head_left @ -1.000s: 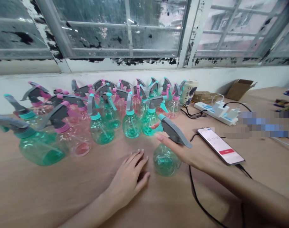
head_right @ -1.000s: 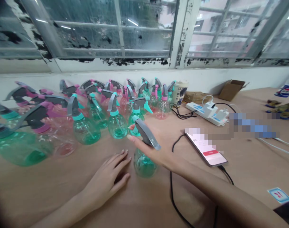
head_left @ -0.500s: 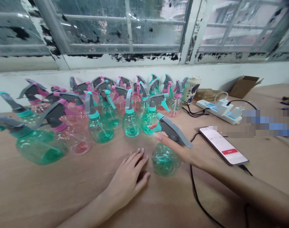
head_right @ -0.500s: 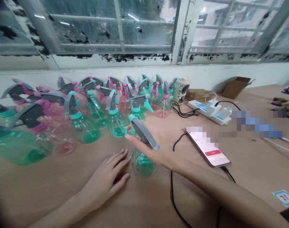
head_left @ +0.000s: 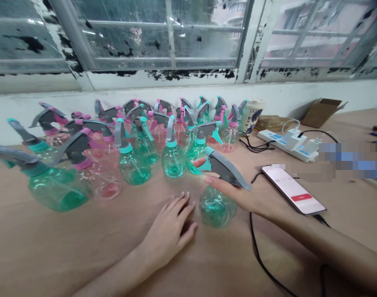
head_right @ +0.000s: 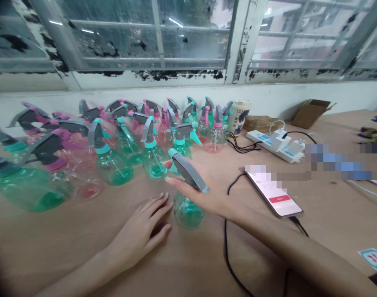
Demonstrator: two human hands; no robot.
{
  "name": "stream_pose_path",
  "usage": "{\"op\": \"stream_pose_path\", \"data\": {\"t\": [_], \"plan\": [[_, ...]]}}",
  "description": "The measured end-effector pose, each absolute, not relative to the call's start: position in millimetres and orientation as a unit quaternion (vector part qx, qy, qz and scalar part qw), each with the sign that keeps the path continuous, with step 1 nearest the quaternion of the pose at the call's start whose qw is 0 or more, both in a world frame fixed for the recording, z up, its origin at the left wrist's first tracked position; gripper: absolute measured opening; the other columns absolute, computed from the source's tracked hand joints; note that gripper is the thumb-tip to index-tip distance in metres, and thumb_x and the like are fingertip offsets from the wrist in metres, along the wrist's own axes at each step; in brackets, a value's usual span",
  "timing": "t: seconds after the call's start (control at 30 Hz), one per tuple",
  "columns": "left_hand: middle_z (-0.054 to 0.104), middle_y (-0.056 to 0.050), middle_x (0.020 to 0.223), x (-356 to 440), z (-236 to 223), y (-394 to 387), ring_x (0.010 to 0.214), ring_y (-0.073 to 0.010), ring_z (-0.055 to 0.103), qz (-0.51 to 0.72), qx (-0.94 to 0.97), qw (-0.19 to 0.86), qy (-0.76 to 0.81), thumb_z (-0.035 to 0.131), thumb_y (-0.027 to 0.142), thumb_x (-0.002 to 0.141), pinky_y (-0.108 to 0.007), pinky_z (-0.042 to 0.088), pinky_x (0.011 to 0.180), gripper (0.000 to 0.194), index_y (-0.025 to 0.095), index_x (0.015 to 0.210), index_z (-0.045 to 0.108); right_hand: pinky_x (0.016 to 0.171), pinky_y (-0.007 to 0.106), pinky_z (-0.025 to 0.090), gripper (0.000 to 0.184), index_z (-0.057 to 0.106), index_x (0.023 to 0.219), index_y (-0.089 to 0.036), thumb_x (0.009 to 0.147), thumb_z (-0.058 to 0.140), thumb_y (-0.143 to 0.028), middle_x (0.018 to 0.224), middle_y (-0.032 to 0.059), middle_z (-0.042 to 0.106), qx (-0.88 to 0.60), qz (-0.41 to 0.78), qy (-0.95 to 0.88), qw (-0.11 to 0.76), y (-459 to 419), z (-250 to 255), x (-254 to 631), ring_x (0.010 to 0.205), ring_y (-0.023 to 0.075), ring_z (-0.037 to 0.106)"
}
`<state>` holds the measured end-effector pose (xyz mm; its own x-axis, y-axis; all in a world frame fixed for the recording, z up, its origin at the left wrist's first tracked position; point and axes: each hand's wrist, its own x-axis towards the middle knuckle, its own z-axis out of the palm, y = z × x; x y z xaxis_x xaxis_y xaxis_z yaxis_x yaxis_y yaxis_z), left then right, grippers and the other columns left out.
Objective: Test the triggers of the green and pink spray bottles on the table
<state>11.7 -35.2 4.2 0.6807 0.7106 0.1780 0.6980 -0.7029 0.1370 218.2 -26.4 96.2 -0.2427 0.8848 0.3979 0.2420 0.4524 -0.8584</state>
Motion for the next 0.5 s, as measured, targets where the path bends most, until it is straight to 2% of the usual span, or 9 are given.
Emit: {"op": "stream_pose_path", "data": {"t": [0.13,0.23,0.37,0.5], "plan": [[0.047,-0.016,0.145,11.6,4.4,-35.6,0.134,-0.0309,0.042,0.105,0.917,0.023,0.383,0.048,0.034,0.094,-0.053,0.038,0.107,0.046,0.013,0.134,0.051,0.072,0.033,0.054,0.018,0.064,0.094,-0.026,0.088,0.055,-0.041,0.084,0.0010,0.067,-0.423,0.304,-0.723,0.455,-24.0,90.9,224.2,0.077,0.0182,0.064],[0.047,-0.015,0.145,11.7,4.6,-35.6,0.134,-0.0306,0.043,0.103,0.918,0.021,0.382,0.049,0.034,0.093,-0.052,0.039,0.107,0.045,0.014,0.133,0.052,0.071,0.032,0.052,0.022,0.062,0.087,-0.023,0.091,0.053,-0.043,0.078,-0.0002,0.064,-0.426,0.267,-0.730,0.463,-20.8,83.3,230.2,0.076,0.0172,0.062],[0.047,-0.015,0.144,11.5,4.1,-35.1,0.133,-0.0304,0.044,0.105,0.919,0.016,0.381,0.050,0.033,0.093,-0.052,0.040,0.106,0.044,0.013,0.133,0.052,0.070,0.031,0.052,0.022,0.062,0.089,-0.023,0.091,0.055,-0.044,0.080,0.0004,0.064,-0.406,0.270,-0.740,0.463,-18.8,77.4,232.5,0.075,0.0166,0.062],[0.049,-0.016,0.143,11.7,3.0,-34.6,0.132,-0.0315,0.045,0.115,0.918,0.010,0.380,0.051,0.033,0.093,-0.052,0.040,0.107,0.044,0.013,0.132,0.053,0.072,0.031,0.054,0.019,0.062,0.102,-0.025,0.089,0.058,-0.038,0.093,0.0013,0.068,-0.393,0.298,-0.727,0.478,-21.2,77.2,226.5,0.081,0.0169,0.065]]}}
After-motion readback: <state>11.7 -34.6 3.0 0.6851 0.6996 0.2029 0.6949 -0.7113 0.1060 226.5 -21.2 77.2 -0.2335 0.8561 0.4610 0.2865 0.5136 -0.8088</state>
